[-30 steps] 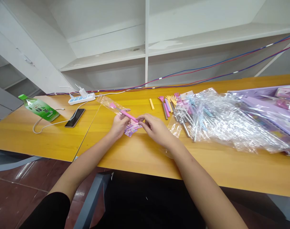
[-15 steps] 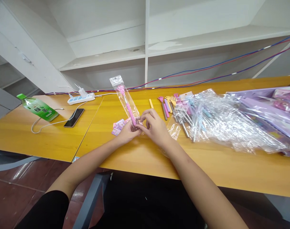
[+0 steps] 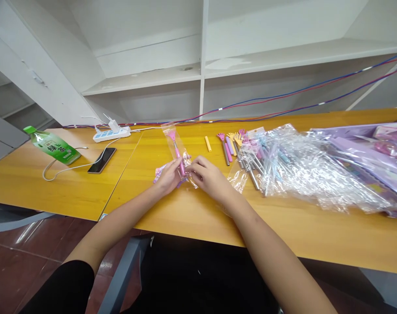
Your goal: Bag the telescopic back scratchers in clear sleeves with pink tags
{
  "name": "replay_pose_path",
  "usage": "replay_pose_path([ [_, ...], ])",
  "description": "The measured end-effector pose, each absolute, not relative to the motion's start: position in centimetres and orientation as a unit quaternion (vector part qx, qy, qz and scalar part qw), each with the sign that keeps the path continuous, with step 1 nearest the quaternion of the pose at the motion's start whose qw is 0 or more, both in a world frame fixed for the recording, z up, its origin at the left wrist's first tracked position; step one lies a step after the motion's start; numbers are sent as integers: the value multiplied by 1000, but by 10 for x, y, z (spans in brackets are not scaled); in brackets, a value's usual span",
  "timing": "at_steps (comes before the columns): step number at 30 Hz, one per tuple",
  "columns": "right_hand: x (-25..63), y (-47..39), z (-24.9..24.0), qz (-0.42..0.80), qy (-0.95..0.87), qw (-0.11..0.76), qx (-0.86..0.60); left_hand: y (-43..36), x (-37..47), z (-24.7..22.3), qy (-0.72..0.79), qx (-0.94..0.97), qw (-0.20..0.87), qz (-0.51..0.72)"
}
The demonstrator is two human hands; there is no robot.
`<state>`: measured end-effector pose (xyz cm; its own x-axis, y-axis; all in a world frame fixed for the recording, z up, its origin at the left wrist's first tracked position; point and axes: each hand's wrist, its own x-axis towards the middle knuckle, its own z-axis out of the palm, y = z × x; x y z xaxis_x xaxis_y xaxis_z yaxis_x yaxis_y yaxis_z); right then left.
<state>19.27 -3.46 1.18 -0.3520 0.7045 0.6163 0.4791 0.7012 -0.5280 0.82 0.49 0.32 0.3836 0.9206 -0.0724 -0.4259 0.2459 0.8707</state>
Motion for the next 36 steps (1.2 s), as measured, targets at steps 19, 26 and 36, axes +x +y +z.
replay_pose_path([
  [19, 194, -39, 24, 107, -771, 493, -388, 9, -1, 5, 321, 503, 676, 432],
  [26, 193, -38, 21, 167, -734, 498, -431, 4, -3, 8, 278, 532, 700, 387],
  [36, 199, -25, 12, 347, -606, 530, -482, 9, 0, 4, 268, 554, 702, 359],
])
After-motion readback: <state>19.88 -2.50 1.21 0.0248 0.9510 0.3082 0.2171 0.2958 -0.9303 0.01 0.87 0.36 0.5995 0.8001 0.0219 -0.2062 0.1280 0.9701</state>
